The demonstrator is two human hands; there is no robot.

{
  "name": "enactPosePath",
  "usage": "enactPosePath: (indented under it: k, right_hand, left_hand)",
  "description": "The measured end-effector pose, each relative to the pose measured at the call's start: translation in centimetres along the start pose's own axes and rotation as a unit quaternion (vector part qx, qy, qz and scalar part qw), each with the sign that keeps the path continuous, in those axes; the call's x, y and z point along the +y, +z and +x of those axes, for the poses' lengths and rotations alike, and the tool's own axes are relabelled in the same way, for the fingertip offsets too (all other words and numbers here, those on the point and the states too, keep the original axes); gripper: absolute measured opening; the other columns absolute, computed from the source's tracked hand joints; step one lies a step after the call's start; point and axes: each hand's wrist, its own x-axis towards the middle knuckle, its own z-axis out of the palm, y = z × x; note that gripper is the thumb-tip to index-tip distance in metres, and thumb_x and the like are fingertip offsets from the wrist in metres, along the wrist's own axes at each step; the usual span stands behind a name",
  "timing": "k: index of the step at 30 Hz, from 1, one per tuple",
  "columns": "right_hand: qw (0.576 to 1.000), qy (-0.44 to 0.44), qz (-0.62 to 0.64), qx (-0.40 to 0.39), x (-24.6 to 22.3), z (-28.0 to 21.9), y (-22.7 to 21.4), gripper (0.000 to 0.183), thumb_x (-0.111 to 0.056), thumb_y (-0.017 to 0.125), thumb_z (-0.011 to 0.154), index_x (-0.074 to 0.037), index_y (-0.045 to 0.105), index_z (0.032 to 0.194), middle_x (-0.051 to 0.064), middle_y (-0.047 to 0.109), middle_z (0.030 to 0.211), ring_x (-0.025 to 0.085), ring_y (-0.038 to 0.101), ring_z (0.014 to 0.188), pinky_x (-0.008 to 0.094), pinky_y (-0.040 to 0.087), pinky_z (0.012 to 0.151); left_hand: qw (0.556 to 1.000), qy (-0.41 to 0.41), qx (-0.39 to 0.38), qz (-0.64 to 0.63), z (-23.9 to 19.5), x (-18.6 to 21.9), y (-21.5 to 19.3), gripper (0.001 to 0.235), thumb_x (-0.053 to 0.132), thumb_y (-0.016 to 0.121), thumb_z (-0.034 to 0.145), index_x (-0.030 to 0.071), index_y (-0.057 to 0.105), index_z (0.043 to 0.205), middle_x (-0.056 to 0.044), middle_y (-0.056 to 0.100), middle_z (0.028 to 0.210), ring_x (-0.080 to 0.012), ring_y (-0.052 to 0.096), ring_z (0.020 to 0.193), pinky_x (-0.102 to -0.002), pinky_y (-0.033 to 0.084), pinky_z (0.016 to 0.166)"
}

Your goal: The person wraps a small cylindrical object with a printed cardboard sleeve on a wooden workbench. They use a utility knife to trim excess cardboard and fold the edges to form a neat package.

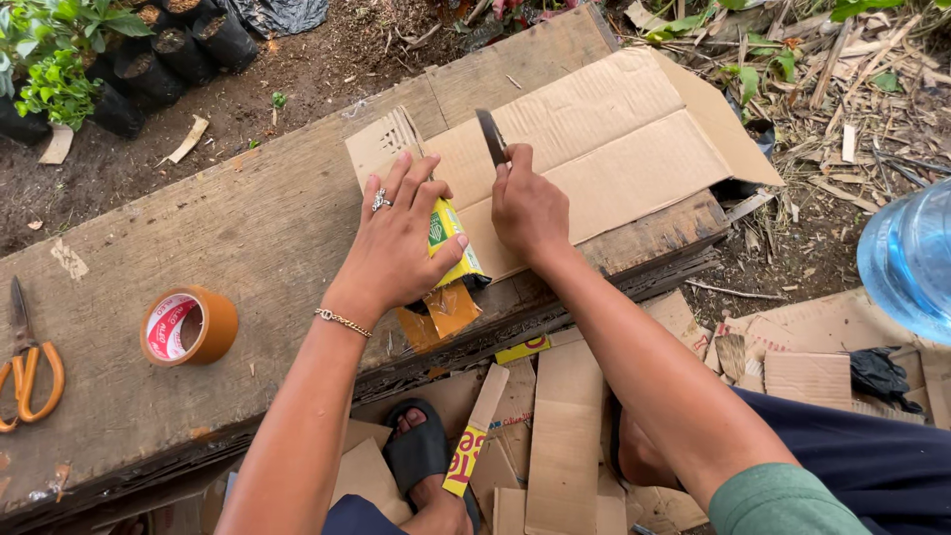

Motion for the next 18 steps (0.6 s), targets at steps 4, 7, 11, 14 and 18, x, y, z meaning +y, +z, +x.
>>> enactPosePath:
  k: [4,7,11,14,18]
  right_hand:
    - [0.999,-0.015,-0.017,-0.024,-0.8,-0.5,0.1,0.047,-0.027,0.049,0.101,-0.011,0.039,0.145,0.021,0.072,0.078,0.044,0.069,0.073,0.06,0.05,0.067]
    - [0.998,-0.054,-0.006,-0.043,-1.3,-0.1,1.3,0.043,-0.027,0.052,0.102,-0.013,0.046,0.143,0.021,0.073,0.083,0.044,0.069,0.076,0.058,0.051,0.068]
    - [0.995,-0.067,0.064,-0.046,-1.7,2.2,3.5,0.043,-0.026,0.057,0.097,-0.012,0.056,0.138,0.024,0.072,0.083,0.044,0.069,0.079,0.056,0.053,0.073]
    - [0.992,-0.093,0.073,-0.037,-1.9,3.8,4.3,0.04,-0.025,0.06,0.095,-0.01,0.061,0.133,0.023,0.072,0.087,0.043,0.07,0.082,0.054,0.054,0.073]
    - [0.989,-0.109,0.08,-0.063,-1.8,4.4,4.0,0.036,-0.023,0.061,0.094,-0.014,0.066,0.129,0.021,0.073,0.09,0.041,0.07,0.083,0.052,0.055,0.072]
  left_hand:
    - [1.0,0.0,0.009,-0.002,0.1,0.2,-0.3,0.057,0.047,0.062,0.091,0.01,0.048,0.133,-0.013,0.035,0.159,-0.0351,0.018,0.156,-0.059,0.01,0.124]
    - [1.0,-0.002,-0.002,0.002,0.3,0.3,-0.4,0.058,0.045,0.062,0.091,0.009,0.047,0.134,-0.014,0.035,0.158,-0.035,0.018,0.156,-0.06,0.01,0.124]
    - [1.0,-0.001,-0.001,0.002,0.4,0.5,-0.4,0.063,0.044,0.062,0.091,0.009,0.043,0.14,-0.015,0.035,0.156,-0.0361,0.019,0.155,-0.06,0.009,0.124]
    - [1.0,0.004,0.002,-0.022,0.4,0.5,-0.6,0.069,0.042,0.061,0.091,0.007,0.038,0.146,-0.014,0.035,0.157,-0.0373,0.019,0.155,-0.06,0.009,0.123]
    - [1.0,0.007,0.006,-0.017,0.4,0.5,-0.3,0.066,0.043,0.061,0.092,0.009,0.039,0.144,-0.014,0.037,0.157,-0.0366,0.02,0.156,-0.059,0.009,0.125]
